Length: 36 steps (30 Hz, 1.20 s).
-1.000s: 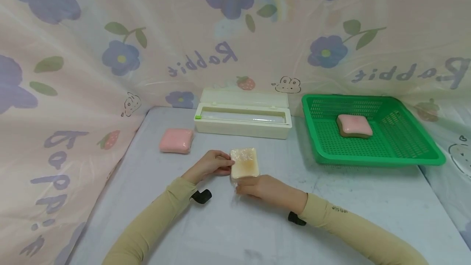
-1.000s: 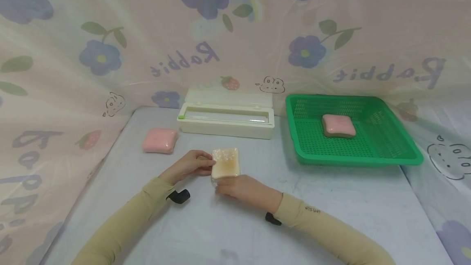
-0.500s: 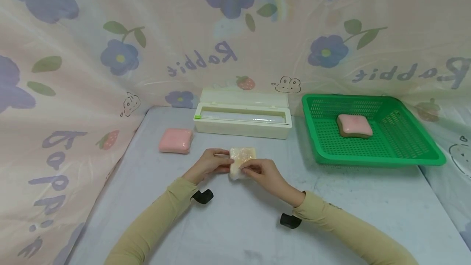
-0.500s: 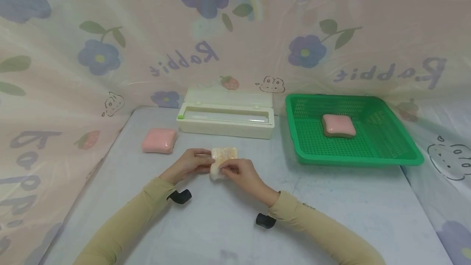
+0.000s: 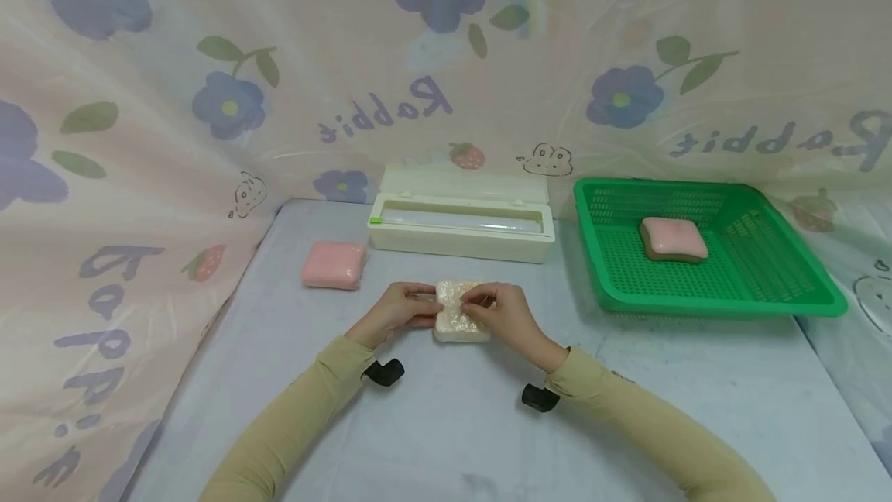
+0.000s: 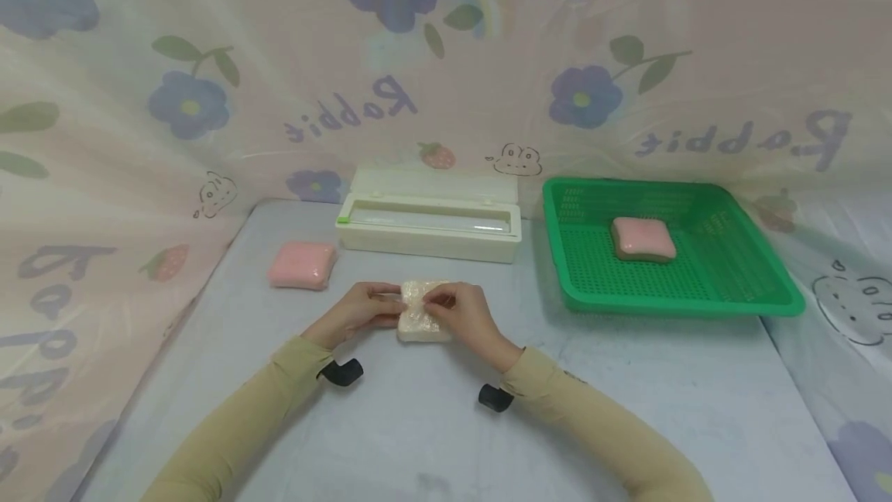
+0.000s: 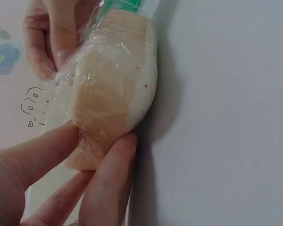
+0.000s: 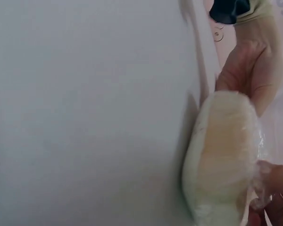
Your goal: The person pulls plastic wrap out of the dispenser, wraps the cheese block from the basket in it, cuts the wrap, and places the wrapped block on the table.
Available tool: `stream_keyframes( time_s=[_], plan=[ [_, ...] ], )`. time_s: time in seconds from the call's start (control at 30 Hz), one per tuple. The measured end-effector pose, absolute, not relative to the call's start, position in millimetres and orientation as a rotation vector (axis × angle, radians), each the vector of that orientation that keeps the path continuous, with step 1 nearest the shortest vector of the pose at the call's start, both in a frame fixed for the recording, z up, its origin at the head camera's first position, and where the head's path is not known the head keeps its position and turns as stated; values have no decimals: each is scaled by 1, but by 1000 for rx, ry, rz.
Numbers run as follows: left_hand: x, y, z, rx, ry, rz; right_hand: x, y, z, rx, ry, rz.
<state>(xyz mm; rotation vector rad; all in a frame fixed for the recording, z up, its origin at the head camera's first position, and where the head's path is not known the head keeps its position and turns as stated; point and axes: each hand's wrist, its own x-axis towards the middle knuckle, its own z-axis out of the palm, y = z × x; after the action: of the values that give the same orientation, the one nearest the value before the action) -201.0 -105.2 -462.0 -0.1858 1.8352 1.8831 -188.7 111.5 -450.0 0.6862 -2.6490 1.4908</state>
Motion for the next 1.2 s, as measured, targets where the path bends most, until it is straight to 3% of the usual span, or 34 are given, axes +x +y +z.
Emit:
stream_keyframes(
  time_s=[0.3,0.63,0.87,1.2],
  plan=[
    [-200,-107,-467,-179,1767,1913,-189,118,-454,889,-2558,1190],
    [-200,-109,-466,-198,1723,1951,-141,118,-457,1413,-2443,408],
    [-199,-108,-465,-223,1713,1949,-153,106,-472,1322,-2729,225],
    [-201,-106,-466,-250,1732,1957,-166,101,-473,1258,-2831,364]
  ],
)
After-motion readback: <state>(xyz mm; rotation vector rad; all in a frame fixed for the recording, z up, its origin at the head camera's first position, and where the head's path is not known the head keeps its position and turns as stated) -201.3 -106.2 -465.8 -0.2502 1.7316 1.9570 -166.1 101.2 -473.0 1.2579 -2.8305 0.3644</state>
